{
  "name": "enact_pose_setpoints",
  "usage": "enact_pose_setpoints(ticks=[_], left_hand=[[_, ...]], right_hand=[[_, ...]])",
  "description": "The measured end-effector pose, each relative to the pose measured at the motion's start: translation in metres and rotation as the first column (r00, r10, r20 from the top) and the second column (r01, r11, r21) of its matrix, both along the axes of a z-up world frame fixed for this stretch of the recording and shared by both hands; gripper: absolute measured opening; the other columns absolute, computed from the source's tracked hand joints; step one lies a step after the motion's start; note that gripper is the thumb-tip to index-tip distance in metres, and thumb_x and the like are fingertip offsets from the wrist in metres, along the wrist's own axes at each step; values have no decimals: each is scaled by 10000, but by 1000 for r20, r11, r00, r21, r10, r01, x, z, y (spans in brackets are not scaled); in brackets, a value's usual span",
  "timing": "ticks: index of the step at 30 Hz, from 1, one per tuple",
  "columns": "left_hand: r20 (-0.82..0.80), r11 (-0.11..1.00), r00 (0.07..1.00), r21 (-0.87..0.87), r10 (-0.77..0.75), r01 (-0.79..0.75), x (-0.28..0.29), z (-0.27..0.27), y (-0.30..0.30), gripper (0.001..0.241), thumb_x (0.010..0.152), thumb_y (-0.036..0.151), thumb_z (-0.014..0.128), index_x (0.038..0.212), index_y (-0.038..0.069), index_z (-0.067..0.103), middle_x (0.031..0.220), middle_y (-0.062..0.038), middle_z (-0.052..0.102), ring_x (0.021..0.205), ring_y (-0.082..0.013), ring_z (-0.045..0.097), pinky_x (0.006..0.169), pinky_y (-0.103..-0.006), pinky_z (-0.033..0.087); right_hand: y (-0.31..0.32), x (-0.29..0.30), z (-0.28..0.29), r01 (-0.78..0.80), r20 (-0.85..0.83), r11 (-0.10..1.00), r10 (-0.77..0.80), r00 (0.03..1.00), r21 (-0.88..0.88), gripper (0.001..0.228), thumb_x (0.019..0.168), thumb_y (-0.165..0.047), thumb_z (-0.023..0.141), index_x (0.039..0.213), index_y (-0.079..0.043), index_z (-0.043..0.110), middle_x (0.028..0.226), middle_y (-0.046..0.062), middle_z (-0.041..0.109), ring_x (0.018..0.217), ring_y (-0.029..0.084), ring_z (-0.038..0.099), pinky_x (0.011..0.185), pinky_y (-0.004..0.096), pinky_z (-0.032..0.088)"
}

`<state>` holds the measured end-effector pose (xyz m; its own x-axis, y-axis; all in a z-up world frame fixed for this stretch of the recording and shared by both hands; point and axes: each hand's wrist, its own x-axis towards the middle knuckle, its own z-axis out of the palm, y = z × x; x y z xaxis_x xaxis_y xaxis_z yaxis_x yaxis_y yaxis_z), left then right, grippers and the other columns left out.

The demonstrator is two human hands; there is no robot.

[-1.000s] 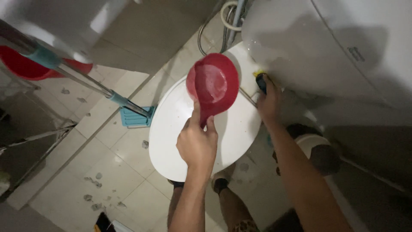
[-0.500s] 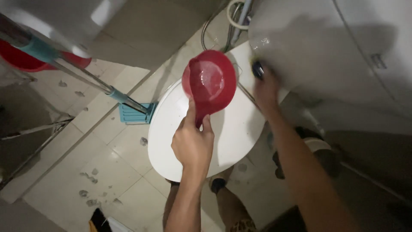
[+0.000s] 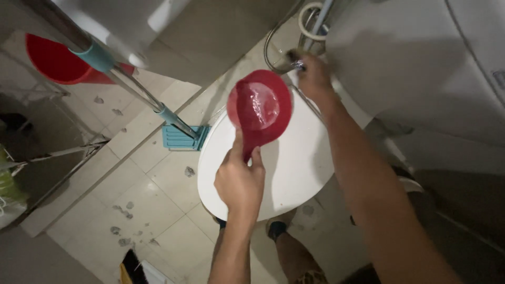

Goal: The person cleans the toilet tank and seat using a yellow sponge and soapy water from a red plastic scoop. They repeatedly dip the sponge into the scoop and scrub the exterior surfaces of the toilet tank and the seat lid.

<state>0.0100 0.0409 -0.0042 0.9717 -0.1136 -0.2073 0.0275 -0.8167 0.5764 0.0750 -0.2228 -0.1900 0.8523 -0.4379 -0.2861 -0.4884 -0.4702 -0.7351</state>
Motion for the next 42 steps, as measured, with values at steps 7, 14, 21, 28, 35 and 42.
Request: enact_pose_setpoints(ticks=[7, 14, 21, 28, 35, 42], left_hand=[[-133, 995, 987, 66, 90, -82, 8, 9, 22, 570, 860, 214, 747, 1415, 177, 623, 845, -104, 786, 666, -268, 762, 625, -412, 591], [-153, 986, 976, 93, 154, -141, 28, 24, 39, 598, 850, 227, 754, 1435, 242, 629, 858, -95, 788, 705, -302, 745, 647, -454, 567], [-114, 984, 978, 54, 175, -170, 28, 16, 50, 558, 861, 223, 755, 1402, 159, 632, 915, -97, 788, 683, -271, 754, 629, -433, 579], [-167, 980, 968, 98, 186, -171, 32, 17, 60, 563, 860, 238, 747, 1404, 171, 620, 930, -87, 792, 716, -270, 766, 652, -435, 591], [-124, 986, 982, 99, 145, -133, 25, 15, 47, 567, 850, 240, 758, 1401, 192, 636, 899, -98, 790, 738, -306, 753, 651, -465, 577], [-81, 999, 996, -18, 36, -37, 8, 7, 25, 569, 847, 162, 748, 1399, 102, 622, 882, -109, 786, 688, -252, 767, 626, -397, 596]], right_hand=[[-16, -2, -47, -214, 35, 977, 214, 976, -17, 394, 877, -45, 762, 1265, -103, 728, 1202, 137, 740, 1105, 252, 705, 965, 397, 561], [-13, 30, -12, -261, -285, 959, 220, 933, -114, 334, 894, -230, 812, 1188, -89, 738, 1101, 152, 750, 970, 274, 718, 890, 444, 558], [18, 69, -50, -649, -274, 733, 594, 756, -203, 251, 791, -126, 784, 1036, -72, 786, 1005, 157, 772, 918, 300, 741, 834, 447, 580], [-45, 24, -46, -467, -207, 871, 433, 877, -156, 271, 858, -243, 831, 1049, -68, 754, 970, 177, 751, 887, 312, 723, 813, 476, 563], [20, 35, -39, -435, 58, 891, 445, 894, -127, 274, 859, -114, 804, 1113, -43, 731, 1014, 180, 746, 899, 308, 727, 816, 445, 553], [-9, -9, 22, -229, -435, 837, -13, 900, -497, 559, 1054, -144, 545, 1549, 57, 382, 889, 259, 719, 685, 331, 705, 614, 479, 579]])
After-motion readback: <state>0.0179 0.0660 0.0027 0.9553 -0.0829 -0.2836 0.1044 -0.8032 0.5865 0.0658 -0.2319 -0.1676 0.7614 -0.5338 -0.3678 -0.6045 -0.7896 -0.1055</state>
